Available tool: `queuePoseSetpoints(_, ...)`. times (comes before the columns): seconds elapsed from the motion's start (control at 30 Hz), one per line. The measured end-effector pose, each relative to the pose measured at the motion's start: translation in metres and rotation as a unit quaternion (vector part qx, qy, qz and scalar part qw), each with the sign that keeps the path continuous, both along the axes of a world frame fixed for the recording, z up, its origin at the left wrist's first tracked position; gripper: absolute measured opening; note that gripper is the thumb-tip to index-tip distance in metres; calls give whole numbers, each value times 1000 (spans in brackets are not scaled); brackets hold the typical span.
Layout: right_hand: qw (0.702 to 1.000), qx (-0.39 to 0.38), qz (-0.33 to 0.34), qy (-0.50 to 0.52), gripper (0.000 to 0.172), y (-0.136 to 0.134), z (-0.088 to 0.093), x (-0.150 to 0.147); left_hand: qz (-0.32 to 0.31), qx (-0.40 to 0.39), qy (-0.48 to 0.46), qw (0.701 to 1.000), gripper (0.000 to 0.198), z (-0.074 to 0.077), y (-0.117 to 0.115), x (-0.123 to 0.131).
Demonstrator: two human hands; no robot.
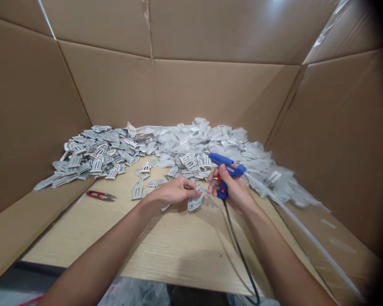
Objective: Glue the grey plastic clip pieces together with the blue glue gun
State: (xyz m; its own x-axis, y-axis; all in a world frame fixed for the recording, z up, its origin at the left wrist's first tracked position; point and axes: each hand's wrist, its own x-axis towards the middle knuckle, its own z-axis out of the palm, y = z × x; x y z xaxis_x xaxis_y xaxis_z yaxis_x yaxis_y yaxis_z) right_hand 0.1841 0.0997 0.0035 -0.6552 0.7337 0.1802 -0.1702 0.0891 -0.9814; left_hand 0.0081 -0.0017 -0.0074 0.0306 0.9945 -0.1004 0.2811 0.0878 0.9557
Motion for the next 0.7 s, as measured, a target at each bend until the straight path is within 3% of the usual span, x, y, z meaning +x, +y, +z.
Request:
queuePoseSetpoints(0.17,991,69,-27,-115,59,7,-12,-2,-5,12,-22,1000,31,3,-1,-1)
queuePoseSetpoints(0.27,996,51,-23,-73,53,7,-15,-5,-30,9,-22,999,29,3,-2,0)
queuePoseSetpoints(0.4,999,-22,29,15,50,2,-6,-3,-31,-2,-6,1000,30,-2,-1,0)
queuePoseSetpoints(0.57,997,-74,27,18,53,-1,3,3,65,-7,-35,997,33,-8,6,-3)
queuePoseSetpoints(0.7,996,-81,-32,6,51,3,-1,3,217,17,-114,969,24,-12,14,-14)
